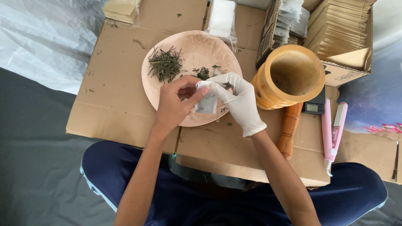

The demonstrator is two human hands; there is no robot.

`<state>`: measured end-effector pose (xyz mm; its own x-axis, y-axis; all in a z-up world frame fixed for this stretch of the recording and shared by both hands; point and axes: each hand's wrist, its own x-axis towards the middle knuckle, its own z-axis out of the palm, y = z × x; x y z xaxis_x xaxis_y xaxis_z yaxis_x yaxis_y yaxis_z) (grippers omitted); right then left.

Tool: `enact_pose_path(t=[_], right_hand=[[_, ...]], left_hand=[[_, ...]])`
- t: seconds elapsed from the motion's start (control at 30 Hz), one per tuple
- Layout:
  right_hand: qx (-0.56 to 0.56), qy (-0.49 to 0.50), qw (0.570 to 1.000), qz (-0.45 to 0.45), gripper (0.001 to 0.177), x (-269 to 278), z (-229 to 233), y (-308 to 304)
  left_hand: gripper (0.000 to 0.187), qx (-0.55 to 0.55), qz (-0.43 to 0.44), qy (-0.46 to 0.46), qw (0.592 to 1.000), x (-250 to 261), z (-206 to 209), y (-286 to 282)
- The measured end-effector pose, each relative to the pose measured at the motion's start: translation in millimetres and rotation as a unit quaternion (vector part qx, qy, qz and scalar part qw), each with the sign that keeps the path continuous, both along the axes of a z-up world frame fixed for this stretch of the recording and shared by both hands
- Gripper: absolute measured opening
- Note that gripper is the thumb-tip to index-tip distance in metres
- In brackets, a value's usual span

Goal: Filling small filter bags with dried tea leaves using a funnel and spoon, then sealing them with a heat sealer.

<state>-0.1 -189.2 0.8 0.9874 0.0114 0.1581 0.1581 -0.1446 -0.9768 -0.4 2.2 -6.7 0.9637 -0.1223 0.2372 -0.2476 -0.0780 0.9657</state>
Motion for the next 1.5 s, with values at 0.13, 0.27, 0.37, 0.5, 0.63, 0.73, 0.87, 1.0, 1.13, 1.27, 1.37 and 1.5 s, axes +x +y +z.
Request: enact_pose_path(t=[0.13,0.27,0.37,0.5,0.63,0.73,0.87,1.0,1.13,1.27,1.37,1.5], right_hand=[[0.007,0.002,1.000,-0.012,0.015,3.9,-4.5,-3.6],[0.006,-0.001,1.000,-0.005,0.015,2.4,-4.3,-6.2],[0.001,-0.003,1.000,-0.001,0.015,3.2,-2.8,-5.8],[-0.005,-0.003,1.000,-0.003,0.014,2.6,0.2,-6.6],[-0.005,0.012,1.000,0.002,0.013,0.5,6.5,-5.8],[0.000,0.017,1.000,0.001,0.016,-1.1,11.2,-1.6],[-0.002,0.038,0.999,0.001,0.020,-1.4,13.5,1.2],[-0.011,0.050,0.999,-0.016,0.021,2.9,3.3,-5.5],[-0.008,0.060,0.998,-0.025,0.019,1.8,-2.1,-3.5],[-0.005,0.054,0.998,-0.030,0.019,3.5,-2.3,-5.4],[-0.007,0.053,0.998,-0.031,0.020,2.4,-2.8,-4.3],[0.007,0.042,0.999,-0.033,0.023,1.4,-4.4,-3.4]], left_hand=[[0.016,-0.001,0.011,-0.022,1.000,1.6,9.4,5.9],[0.014,-0.004,0.036,-0.051,0.998,0.7,14.7,4.8],[0.015,0.001,0.043,-0.065,0.997,1.2,14.9,6.7],[0.014,0.006,0.050,-0.075,0.996,1.3,14.0,7.1],[0.013,0.005,0.042,-0.061,0.997,0.1,16.4,8.7],[0.017,-0.001,0.027,-0.042,0.999,-1.6,17.6,7.2],[0.016,-0.003,0.022,-0.027,0.999,1.4,1.4,3.5],[0.012,-0.008,0.025,-0.015,1.000,4.1,-2.3,9.1],[0.012,-0.012,0.029,-0.015,0.999,3.7,-1.1,11.0],[0.013,-0.030,0.036,-0.019,0.999,1.4,9.2,9.9],[0.014,-0.031,0.037,-0.027,0.998,0.3,12.1,10.0],[0.008,-0.017,0.052,-0.043,0.998,3.1,7.2,9.3]])
